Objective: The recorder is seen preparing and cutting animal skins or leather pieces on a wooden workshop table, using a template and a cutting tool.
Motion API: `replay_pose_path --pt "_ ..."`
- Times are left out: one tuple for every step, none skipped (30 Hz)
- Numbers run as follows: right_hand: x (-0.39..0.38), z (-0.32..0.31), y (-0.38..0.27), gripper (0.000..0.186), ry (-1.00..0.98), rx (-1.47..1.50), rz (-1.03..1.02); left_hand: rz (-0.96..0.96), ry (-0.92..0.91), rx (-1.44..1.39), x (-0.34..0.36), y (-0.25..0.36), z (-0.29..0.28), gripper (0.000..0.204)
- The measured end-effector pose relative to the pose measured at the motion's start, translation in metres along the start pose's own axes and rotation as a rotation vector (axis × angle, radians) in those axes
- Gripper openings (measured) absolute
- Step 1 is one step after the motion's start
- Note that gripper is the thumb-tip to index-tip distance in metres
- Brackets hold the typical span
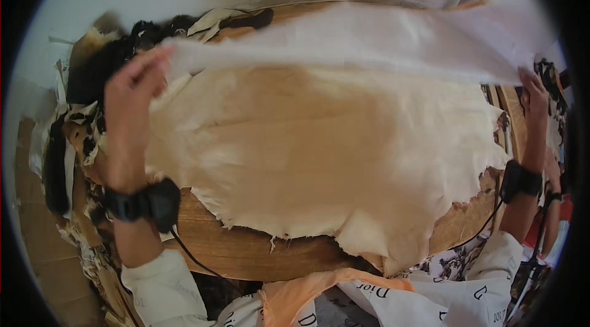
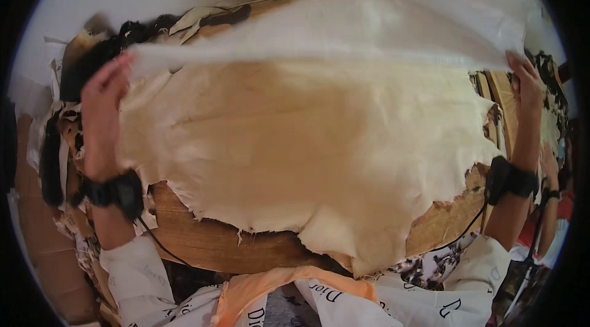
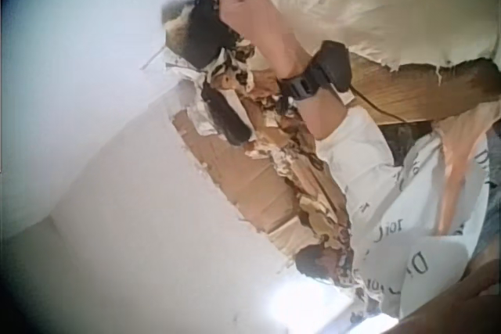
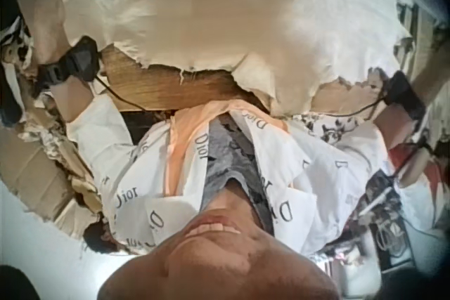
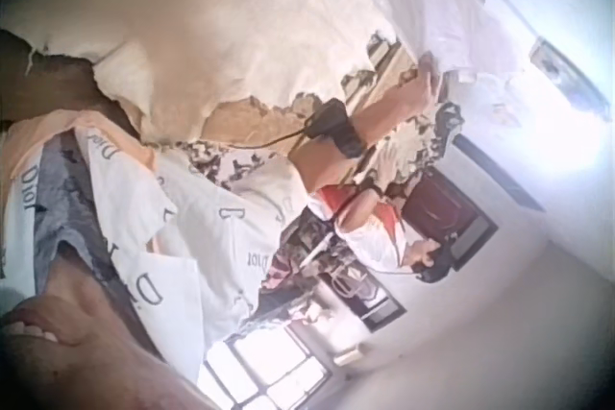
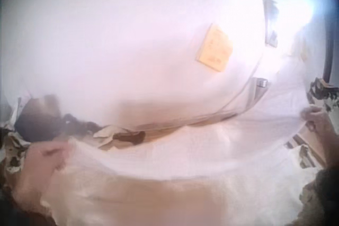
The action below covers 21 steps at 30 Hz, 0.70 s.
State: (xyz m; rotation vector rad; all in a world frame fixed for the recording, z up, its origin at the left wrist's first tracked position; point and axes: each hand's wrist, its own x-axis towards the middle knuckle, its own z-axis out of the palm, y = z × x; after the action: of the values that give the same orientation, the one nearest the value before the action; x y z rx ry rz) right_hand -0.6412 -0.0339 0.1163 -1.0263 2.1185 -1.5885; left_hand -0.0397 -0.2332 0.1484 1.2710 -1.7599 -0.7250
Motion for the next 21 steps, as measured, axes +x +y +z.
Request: replay_pose_path --pt "0.005 0.017 -0.006 0.018 -0.007 0.03 0.002 -0.009 -0.001 -0.002 0.014 -0.005 0.001 0.023" --pt "0.011 0.03 -0.009 0.015 -0.011 0.059 0.005 -0.001 -0.009 -0.058 0.027 -0.011 0.003 0.024" --pt "0.016 0.036 -0.008 0.015 0.0 0.044 0.007 0.012 -0.022 -0.128 0.036 -0.014 0.006 0.024" --pt "0.022 0.054 0.006 0.015 -0.033 0.106 0.05 0.014 -0.021 -0.117 0.038 -0.022 0.003 0.024" --pt "0.026 0.065 0.018 0.017 -0.055 0.153 0.089 -0.014 -0.073 -0.02 0.039 -0.044 0.009 0.024" --pt "0.029 0.082 0.034 0.016 -0.079 0.123 0.13 -0.043 -0.122 0.094 0.039 -0.065 0.015 0.024" --pt "0.028 0.087 0.042 0.015 -0.084 0.071 0.164 -0.109 -0.16 0.026 0.032 -0.087 0.03 0.022" --pt "0.022 0.096 0.05 0.015 -0.092 0.032 0.202 -0.177 -0.194 -0.026 0.02 -0.105 0.04 0.021" --pt "0.016 0.108 0.062 0.015 -0.107 -0.003 0.247 -0.245 -0.208 0.012 0.007 -0.118 0.051 0.021" --pt "0.01 0.112 0.074 0.015 -0.138 -0.033 0.287 -0.312 -0.224 0.041 -0.005 -0.126 0.062 0.021" --pt "0.004 0.115 0.084 0.016 -0.172 -0.063 0.327 -0.312 -0.236 0.036 -0.013 -0.131 0.07 0.021" --pt "-0.004 0.122 0.087 0.018 -0.178 -0.072 0.351 -0.408 -0.241 0.03 -0.02 -0.133 0.074 0.021" --pt "-0.006 0.122 0.091 0.018 -0.18 -0.073 0.356 -0.504 -0.244 0.025 -0.024 -0.135 0.076 0.021" --pt "-0.006 0.122 0.094 0.018 -0.178 -0.072 0.363 -0.482 -0.237 0.023 -0.024 -0.139 0.074 0.021" --pt "-0.007 0.119 0.097 0.019 -0.173 -0.079 0.372 -0.488 -0.244 0.019 -0.025 -0.136 0.076 0.021" --pt "-0.007 0.116 0.097 0.02 -0.153 -0.086 0.38 -0.498 -0.236 0.015 -0.025 -0.13 0.076 0.021" --pt "-0.008 0.111 0.098 0.02 -0.152 -0.096 0.383 -0.507 -0.228 0.01 -0.026 -0.128 0.077 0.021" --pt "-0.008 0.107 0.099 0.023 -0.207 -0.189 0.407 -0.508 -0.227 0.007 -0.027 -0.129 0.076 0.021" --pt "-0.008 0.104 0.099 0.026 -0.261 -0.283 0.43 -0.508 -0.253 0.015 -0.03 -0.131 0.074 0.021" --pt "-0.007 0.103 0.101 0.026 -0.26 -0.288 0.426 -0.508 -0.278 0.022 -0.032 -0.133 0.073 0.022" --pt "-0.009 0.106 0.102 0.03 -0.096 -0.638 0.193 -0.51 -0.278 0.016 -0.033 -0.134 0.074 0.022"
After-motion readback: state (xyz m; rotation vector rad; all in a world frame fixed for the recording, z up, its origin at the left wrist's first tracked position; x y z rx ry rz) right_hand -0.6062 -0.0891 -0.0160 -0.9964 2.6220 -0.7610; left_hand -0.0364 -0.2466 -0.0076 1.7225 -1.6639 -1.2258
